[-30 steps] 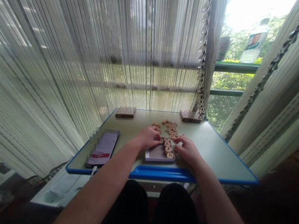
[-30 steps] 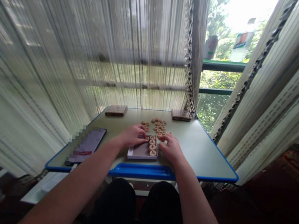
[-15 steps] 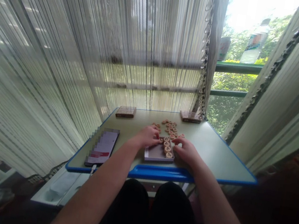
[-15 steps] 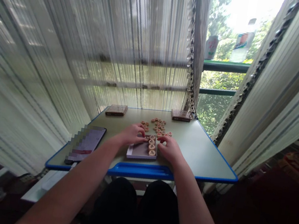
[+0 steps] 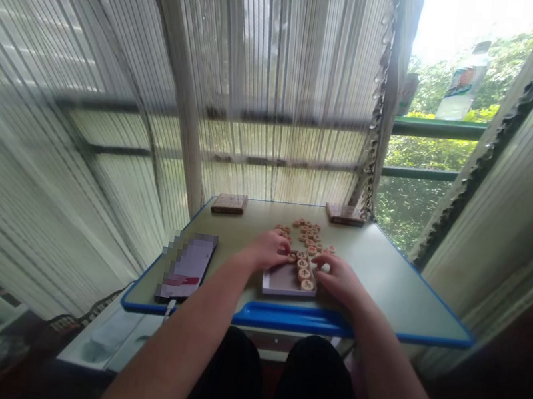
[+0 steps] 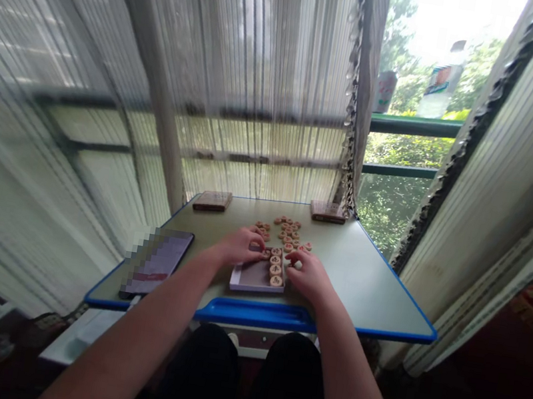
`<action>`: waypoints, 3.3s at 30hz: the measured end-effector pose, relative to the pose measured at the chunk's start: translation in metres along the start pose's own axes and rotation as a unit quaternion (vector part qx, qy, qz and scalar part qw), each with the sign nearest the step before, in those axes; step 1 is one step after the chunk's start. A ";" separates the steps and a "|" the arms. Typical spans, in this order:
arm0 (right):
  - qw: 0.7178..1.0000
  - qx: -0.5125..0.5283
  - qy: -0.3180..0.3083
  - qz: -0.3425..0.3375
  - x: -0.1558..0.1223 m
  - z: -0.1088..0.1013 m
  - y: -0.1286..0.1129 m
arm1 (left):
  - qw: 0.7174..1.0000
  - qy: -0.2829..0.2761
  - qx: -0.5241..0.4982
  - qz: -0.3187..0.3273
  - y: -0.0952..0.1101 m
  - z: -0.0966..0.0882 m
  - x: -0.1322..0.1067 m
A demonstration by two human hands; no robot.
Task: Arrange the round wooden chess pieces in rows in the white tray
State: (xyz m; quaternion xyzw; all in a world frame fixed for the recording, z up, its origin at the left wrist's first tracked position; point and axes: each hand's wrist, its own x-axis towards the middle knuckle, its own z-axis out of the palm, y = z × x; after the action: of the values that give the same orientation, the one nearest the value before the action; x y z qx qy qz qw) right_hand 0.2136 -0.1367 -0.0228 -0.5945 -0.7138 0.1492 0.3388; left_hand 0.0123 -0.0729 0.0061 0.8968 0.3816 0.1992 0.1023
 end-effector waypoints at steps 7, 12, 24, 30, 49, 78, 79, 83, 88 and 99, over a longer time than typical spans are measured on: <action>1.000 0.001 0.004 -0.011 0.001 0.002 0.003 | 1.000 0.000 0.006 -0.015 -0.001 -0.001 0.000; 1.000 -0.001 0.011 -0.014 0.000 0.002 0.004 | 1.000 0.012 0.029 -0.001 0.003 -0.003 0.000; 0.999 -0.007 0.035 -0.018 0.003 0.007 0.006 | 0.998 0.054 0.035 0.000 0.000 -0.003 0.002; 0.999 -0.002 0.035 -0.009 0.002 0.004 0.005 | 0.996 0.078 0.047 -0.020 0.001 -0.004 0.001; 0.999 -0.033 0.032 -0.029 0.003 0.006 0.006 | 0.990 0.140 0.012 -0.012 -0.001 0.002 0.003; 0.994 0.029 0.101 0.004 0.003 0.005 0.014 | 0.975 0.178 -0.027 -0.129 -0.016 0.000 0.006; 0.995 0.028 0.098 0.005 0.003 0.005 0.014 | 0.976 0.176 -0.025 -0.128 -0.015 -0.001 0.006; 0.994 0.024 0.103 0.003 0.004 0.005 0.014 | 0.977 0.172 -0.021 -0.126 -0.011 -0.002 0.005; 0.991 0.040 0.124 -0.014 0.003 0.004 0.010 | 0.981 0.158 -0.028 -0.113 -0.009 -0.002 0.005; 0.985 0.149 0.050 -0.069 0.037 0.004 -0.017 | 0.982 0.140 -0.111 -0.065 0.000 -0.004 0.003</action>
State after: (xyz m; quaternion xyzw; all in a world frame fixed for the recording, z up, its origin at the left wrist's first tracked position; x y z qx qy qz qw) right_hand 0.1961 -0.1054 -0.0039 -0.4937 -0.7048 0.2003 0.4683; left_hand 0.0127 -0.0711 0.0101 0.8165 0.4252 0.3565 0.1595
